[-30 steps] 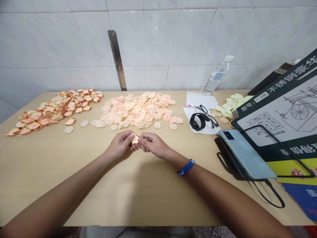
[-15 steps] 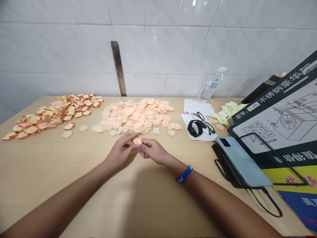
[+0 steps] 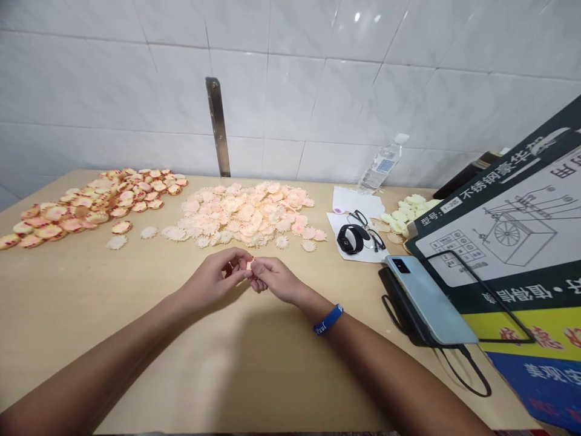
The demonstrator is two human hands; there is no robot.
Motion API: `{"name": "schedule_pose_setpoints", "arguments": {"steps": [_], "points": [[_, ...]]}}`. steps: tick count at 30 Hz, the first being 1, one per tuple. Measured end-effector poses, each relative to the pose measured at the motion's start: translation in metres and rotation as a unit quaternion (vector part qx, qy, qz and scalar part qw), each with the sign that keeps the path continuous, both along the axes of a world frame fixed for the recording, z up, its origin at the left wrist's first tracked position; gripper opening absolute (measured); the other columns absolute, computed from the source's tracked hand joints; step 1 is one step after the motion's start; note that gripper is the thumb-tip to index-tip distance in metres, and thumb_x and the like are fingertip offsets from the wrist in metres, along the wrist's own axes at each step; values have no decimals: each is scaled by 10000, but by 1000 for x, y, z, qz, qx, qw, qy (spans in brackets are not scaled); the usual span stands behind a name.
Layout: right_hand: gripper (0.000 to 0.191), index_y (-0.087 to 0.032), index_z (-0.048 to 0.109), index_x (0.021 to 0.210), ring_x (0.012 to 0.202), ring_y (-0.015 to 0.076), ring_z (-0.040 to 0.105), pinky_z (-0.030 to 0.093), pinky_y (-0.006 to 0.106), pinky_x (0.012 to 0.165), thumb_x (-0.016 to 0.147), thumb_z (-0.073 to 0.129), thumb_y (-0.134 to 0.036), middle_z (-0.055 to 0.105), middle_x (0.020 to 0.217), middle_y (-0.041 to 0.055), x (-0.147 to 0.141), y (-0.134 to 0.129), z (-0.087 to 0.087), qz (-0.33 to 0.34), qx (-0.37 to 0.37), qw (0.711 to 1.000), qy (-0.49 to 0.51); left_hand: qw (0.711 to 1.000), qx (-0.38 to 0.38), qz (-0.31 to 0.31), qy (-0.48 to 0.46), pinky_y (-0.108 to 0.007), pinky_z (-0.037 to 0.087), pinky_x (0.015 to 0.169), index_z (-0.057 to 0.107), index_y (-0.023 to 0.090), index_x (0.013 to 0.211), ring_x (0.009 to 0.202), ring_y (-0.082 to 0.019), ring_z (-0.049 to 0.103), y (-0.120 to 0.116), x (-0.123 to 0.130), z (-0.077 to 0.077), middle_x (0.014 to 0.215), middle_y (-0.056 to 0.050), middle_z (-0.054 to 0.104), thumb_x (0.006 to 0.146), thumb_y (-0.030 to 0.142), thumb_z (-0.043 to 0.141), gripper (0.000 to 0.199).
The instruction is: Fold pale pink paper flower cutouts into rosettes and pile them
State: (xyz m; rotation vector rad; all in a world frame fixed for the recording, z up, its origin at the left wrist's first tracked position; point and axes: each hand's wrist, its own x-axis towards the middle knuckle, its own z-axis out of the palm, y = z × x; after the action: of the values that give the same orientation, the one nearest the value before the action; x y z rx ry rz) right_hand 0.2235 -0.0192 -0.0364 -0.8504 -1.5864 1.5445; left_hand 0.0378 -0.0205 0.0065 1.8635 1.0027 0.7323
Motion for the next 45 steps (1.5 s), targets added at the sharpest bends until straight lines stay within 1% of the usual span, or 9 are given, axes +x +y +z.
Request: {"name": "schedule_pose_setpoints", "arguments": {"steps": [4,8,16,23,27,30,35,41,45], "points": [[594,-162,587,752,547,134,496,413,286,566,863,475,-735,575,592,22,1,0,-1,10,-16,1000,19,988,-108,-46,-104,-284,477,679,566,177,881,802,-206,715,-1,2,2,816,-63,731,910,356,579,181],[552,-161,594,740,544,134,498,404,283,564,872,514,-691,573,589,19,2,0,0,12,-19,999,23,974,-146,-68,-157,-325,496,768,574,161,884,840,-227,722,0,2,1,830,-89,742,899,357,602,198],[548,-167,569,668,510,117,483,394,267,535,871,526,-674,541,557,1,3,-3,5,-5,-3,1000,-12,983,-144,-13,-109,-259,431,620,693,147,798,653,-150,598,6,-2,7,639,-21,650,789,371,667,227],[539,-177,550,630,526,117,479,399,263,551,882,527,-652,527,537,-5,2,-5,8,3,31,998,-62,955,-230,-26,-187,-235,336,530,587,145,727,522,-88,433,6,3,-5,554,27,500,741,540,711,414],[509,-169,564,683,528,108,478,399,255,546,890,534,-634,548,562,-2,0,-4,6,-7,14,999,-38,967,-171,-28,-188,-237,325,551,567,159,744,540,-92,416,6,1,-3,551,43,462,791,535,676,394],[453,-170,559,766,509,90,472,392,236,520,887,567,-606,559,592,-12,-1,-1,3,-45,-12,999,10,975,-126,-22,-181,-246,356,575,566,165,752,571,-106,454,8,-1,-1,594,30,495,795,538,672,390],[392,-184,565,951,528,87,540,417,216,489,819,705,-525,586,687,-28,-2,4,2,-55,-40,996,58,969,-143,-37,-198,-269,408,636,559,161,785,640,-131,528,11,-2,-10,684,-6,575,837,518,633,368],[399,-174,556,868,514,101,586,466,230,517,777,743,-515,636,624,-16,-4,2,4,-86,-46,995,38,976,-127,50,-167,-265,436,644,593,156,859,688,-138,560,12,0,-12,740,-9,600,811,433,680,294],[429,-183,530,779,486,106,584,469,236,504,689,813,-492,635,580,-24,-7,-1,5,-76,-76,994,16,941,-239,-43,-237,-368,503,767,579,145,773,717,-205,662,11,4,-15,707,-60,672,743,454,755,358]]}}
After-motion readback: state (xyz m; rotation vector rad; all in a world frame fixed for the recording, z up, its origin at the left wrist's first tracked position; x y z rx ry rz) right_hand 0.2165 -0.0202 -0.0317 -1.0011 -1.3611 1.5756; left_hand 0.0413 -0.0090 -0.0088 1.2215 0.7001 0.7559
